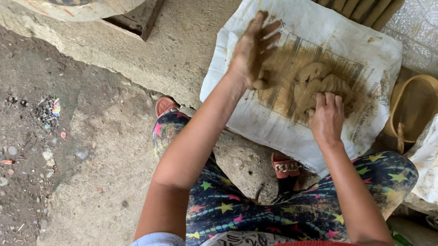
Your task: The person kneads and shapes clay by hand on a white sack, rolling it into cylinders while sitting on the floor.
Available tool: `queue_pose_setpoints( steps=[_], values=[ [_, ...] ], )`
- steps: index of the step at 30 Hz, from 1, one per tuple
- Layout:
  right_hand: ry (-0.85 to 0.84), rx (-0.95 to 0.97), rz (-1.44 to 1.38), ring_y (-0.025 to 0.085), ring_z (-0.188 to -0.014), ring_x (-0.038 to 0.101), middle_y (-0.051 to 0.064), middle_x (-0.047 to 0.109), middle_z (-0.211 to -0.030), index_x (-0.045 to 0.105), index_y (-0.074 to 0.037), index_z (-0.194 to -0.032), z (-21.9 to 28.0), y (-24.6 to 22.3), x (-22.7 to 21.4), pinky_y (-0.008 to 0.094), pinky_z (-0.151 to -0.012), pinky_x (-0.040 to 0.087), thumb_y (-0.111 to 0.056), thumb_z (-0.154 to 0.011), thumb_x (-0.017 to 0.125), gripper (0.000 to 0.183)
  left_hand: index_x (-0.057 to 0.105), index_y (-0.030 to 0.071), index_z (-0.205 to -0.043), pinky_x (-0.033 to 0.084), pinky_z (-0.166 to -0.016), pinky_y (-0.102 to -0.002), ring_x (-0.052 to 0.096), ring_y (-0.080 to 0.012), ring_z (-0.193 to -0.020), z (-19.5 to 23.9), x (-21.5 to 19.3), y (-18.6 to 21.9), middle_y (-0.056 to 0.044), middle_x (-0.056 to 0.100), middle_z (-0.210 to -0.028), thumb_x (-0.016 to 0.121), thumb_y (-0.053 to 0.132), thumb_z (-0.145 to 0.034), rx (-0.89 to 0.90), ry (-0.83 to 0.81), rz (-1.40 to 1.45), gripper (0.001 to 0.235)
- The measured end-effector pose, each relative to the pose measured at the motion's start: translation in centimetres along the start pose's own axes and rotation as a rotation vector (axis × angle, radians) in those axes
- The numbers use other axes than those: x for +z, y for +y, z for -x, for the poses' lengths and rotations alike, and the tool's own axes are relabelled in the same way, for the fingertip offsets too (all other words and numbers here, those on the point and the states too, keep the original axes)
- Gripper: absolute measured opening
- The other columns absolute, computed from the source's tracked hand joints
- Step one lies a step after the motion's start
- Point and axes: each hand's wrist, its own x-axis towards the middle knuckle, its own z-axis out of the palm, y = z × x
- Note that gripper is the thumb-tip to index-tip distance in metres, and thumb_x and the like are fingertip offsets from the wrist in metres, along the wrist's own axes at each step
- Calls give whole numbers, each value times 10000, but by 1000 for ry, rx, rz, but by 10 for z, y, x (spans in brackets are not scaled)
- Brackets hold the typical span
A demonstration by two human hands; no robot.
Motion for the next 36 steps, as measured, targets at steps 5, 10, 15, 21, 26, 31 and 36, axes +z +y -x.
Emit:
queue_pose_setpoints(
  steps=[5,10,15,21,26,31,36],
  values=[
    [115,49,-85,330,-1141,563,160,550,-1311,633,-153,-1412,-5,-56,-45,484,-954,512,-79,-792,817,651,300,110,-1625,381,-1179,-488,490,-341,-1427,-31,-34,2,-175,505,-1571,397,516,-1072,251,-51,116,693],
    [-691,63,-514,318,-1096,677,88,171,-1753,425,-304,-1571,-86,-104,-19,416,-743,634,20,-866,671,814,348,134,-1605,451,-1113,-462,593,-299,-1294,-27,-41,11,-144,583,-1483,457,483,-1052,322,-6,117,662],
    [-610,-462,-192,456,-1281,536,171,357,-1573,500,-280,-1518,-135,-110,64,456,-1040,513,-100,-769,781,820,388,99,-1595,478,-1088,-471,616,-288,-1280,-15,-49,19,-140,618,-1462,520,483,-1035,374,-30,66,691],
    [-478,-513,-192,387,-1116,641,176,531,-1481,664,-240,-1427,-133,-95,136,466,-1174,462,-131,-1029,544,429,293,83,-1594,496,-1082,-477,651,-286,-1244,-4,-59,36,-138,671,-1393,552,482,-1010,403,-12,96,754],
    [-544,-503,-202,343,-1063,669,166,508,-1453,635,-224,-1374,-144,-93,119,432,-992,528,-146,-884,668,498,347,12,-1597,491,-1041,-444,676,-272,-1191,-3,-57,46,-136,702,-1331,565,471,-992,434,-9,137,790],
    [-531,-831,-8,286,-1227,638,62,666,-1251,650,-214,-1332,-188,-104,81,439,-1013,532,-162,-733,827,627,251,53,-1576,497,-1057,-455,659,-316,-1196,3,-63,42,-171,687,-1341,584,404,-1010,384,3,165,744],
    [-947,-493,-167,302,-1190,612,121,610,-1321,585,-204,-1414,-228,-104,14,451,-1008,530,-264,-720,907,767,540,19,-1450,537,-983,-418,676,-290,-1147,-28,-103,29,-143,694,-1302,564,423,-1004,336,71,-89,602]
  ],
)
